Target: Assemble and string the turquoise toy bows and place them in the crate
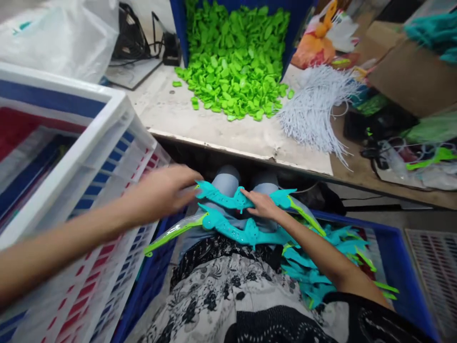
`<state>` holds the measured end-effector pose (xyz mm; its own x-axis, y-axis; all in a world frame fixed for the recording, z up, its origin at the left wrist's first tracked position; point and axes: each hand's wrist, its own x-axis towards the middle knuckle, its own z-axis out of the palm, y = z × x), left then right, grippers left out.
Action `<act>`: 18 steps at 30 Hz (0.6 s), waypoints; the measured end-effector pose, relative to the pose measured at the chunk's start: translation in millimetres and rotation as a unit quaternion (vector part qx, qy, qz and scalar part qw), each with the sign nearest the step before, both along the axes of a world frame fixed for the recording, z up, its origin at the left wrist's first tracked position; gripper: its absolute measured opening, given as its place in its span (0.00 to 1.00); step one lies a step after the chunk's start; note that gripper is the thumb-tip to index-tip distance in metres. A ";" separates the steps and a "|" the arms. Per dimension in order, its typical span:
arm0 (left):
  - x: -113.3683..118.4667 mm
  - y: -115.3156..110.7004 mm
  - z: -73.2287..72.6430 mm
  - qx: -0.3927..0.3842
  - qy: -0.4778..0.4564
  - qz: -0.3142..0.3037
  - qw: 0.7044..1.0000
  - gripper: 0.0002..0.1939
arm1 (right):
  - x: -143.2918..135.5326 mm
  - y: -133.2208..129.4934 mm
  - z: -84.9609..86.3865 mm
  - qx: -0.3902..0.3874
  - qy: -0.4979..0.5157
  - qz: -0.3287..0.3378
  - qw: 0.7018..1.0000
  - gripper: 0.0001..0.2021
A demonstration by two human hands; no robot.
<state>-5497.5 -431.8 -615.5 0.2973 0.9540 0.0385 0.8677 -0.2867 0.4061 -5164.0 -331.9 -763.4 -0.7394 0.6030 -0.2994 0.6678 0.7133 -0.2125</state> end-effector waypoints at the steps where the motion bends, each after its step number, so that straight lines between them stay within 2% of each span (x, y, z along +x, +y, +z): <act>1: 38.1 5.9 -15.3 -0.065 0.025 -0.090 0.993 0.14 | 1.8 8.8 1.1 0.028 0.003 0.003 1.000 0.40; 2: 72.4 9.5 -35.0 -0.105 0.038 -0.149 0.983 0.14 | 4.5 17.8 2.3 0.052 0.003 0.006 0.999 0.39; 4: 123.7 12.1 -81.8 -0.149 0.054 -0.226 0.961 0.25 | 10.8 33.0 5.0 0.077 0.002 0.007 0.997 0.39; 6: 148.2 11.8 -126.0 -0.174 0.082 -0.229 0.954 0.37 | 14.8 41.9 10.0 0.072 0.003 0.013 0.997 0.39; 8: 150.1 11.3 -156.0 -0.180 0.081 -0.213 0.957 0.40 | 13.0 47.1 20.2 0.054 0.028 0.023 0.998 0.34; 10: 139.7 10.3 -169.6 -0.159 0.058 -0.198 0.965 0.32 | 3.6 57.1 36.8 0.055 0.103 0.016 0.993 0.24; 12: 127.0 6.8 -172.6 -0.122 0.052 -0.193 0.972 0.23 | -12.4 80.6 57.8 0.102 0.206 -0.030 0.973 0.19; 15: 116.0 -4.3 -173.4 -0.053 0.080 -0.183 0.978 0.24 | -41.8 145.1 87.1 0.208 0.286 -0.131 0.926 0.20; 18: 112.4 -13.9 -180.9 0.014 0.089 -0.143 0.986 0.27 | -69.6 222.0 101.7 0.244 0.234 -0.242 0.910 0.30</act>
